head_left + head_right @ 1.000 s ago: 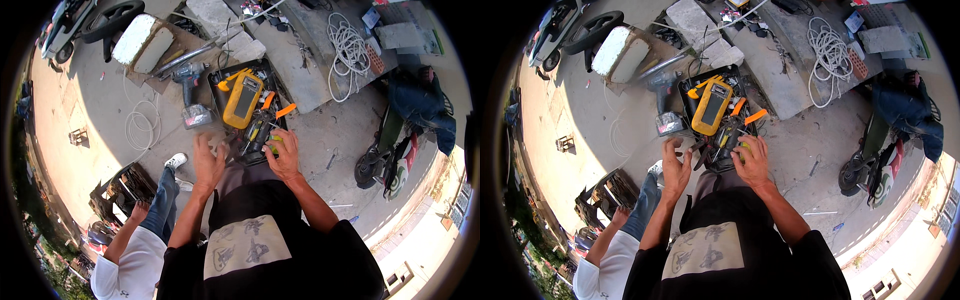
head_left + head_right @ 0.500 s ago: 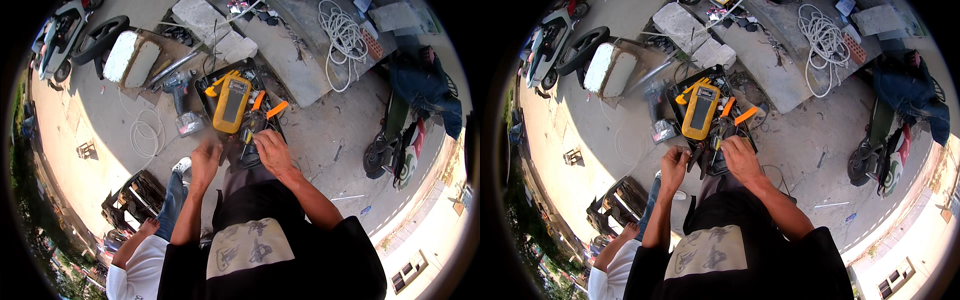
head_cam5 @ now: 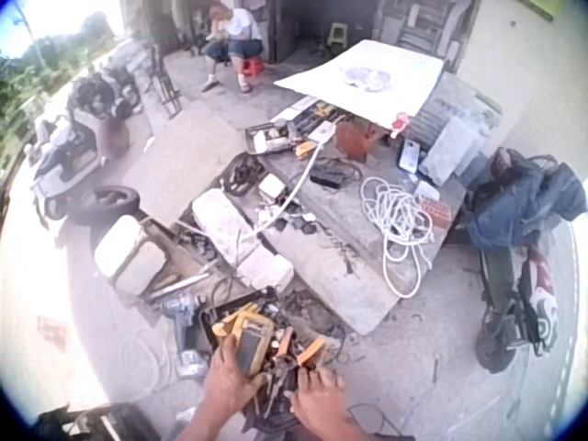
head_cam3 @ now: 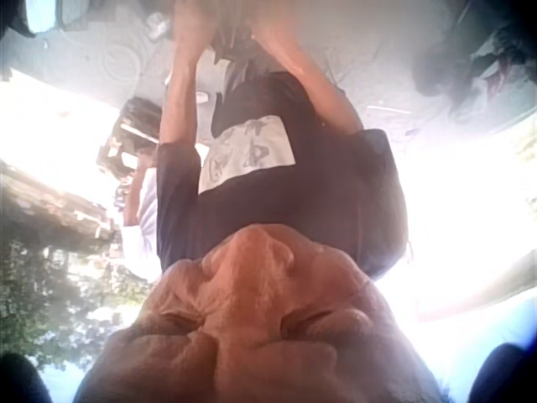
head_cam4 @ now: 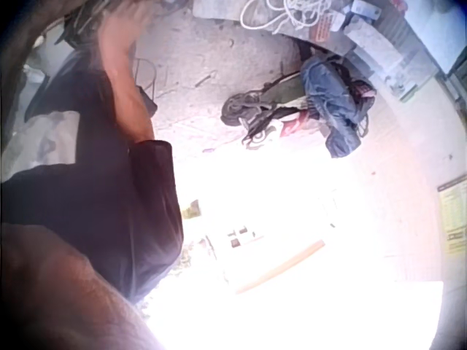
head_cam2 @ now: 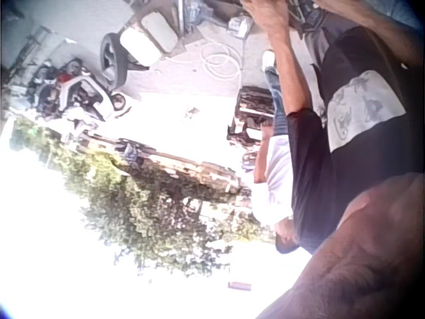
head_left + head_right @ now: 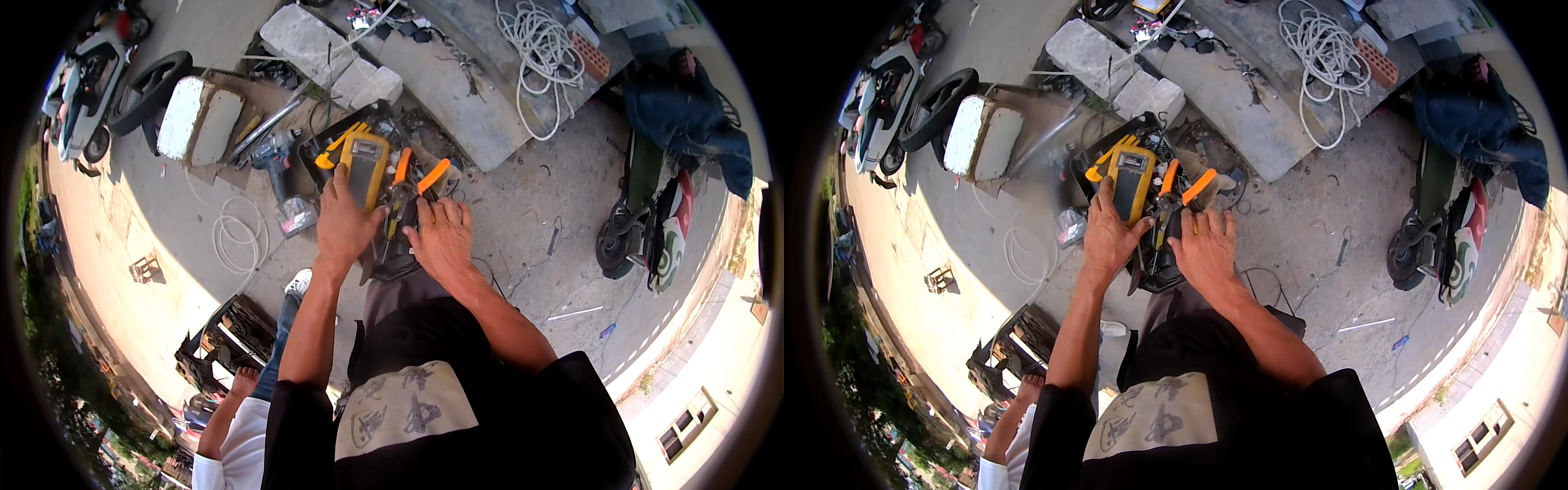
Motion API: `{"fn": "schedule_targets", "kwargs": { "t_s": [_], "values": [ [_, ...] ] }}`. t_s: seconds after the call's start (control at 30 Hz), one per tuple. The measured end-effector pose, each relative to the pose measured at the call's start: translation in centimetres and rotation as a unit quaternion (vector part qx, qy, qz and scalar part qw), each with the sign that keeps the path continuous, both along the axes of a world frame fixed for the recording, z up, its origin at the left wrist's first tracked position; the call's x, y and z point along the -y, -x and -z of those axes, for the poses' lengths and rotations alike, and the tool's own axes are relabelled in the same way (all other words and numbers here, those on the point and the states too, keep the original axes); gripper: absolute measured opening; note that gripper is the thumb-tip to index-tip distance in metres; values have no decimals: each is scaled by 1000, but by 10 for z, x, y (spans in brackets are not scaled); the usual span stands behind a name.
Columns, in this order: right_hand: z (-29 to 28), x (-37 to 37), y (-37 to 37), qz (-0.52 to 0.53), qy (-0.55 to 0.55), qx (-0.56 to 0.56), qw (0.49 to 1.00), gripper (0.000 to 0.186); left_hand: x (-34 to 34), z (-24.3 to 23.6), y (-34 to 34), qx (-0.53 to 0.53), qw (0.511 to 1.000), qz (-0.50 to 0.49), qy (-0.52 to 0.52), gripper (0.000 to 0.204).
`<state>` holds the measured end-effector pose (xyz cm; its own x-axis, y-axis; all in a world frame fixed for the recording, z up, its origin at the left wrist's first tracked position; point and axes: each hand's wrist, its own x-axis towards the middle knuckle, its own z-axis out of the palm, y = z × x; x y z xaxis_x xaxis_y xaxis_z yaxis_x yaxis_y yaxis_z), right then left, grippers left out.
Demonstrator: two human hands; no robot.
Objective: The person handles various small electronic components, picks up a yellow multimeter, and uses a screwdriver to work on a gray electronic housing in an outdoor workspace.
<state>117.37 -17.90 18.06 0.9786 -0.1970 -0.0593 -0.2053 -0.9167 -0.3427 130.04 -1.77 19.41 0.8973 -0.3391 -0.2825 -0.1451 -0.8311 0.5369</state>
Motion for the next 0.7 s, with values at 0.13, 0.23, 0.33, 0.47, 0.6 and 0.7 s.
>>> {"fn": "schedule_targets", "kwargs": {
  "t_s": [0.13,0.23,0.33,0.47,0.6,0.7],
  "values": [
    [5,-7,-6,0,-25,-76,997,69,-12,15,-9,-75,996,-42,30,104],
    [19,-18,-5,27,-61,-46,997,74,-19,9,-14,-64,996,-41,41,100],
    [18,-28,3,57,-112,-36,991,77,-32,0,-2,-72,990,-93,79,96],
    [18,-33,13,44,-124,-14,991,76,-52,-13,26,-132,950,-206,192,88],
    [14,-30,19,32,-149,-10,988,71,-83,-10,57,-137,922,-258,255,88],
    [14,-26,24,13,-159,-11,987,67,-93,-14,74,-128,912,-283,269,92]
  ]
}}
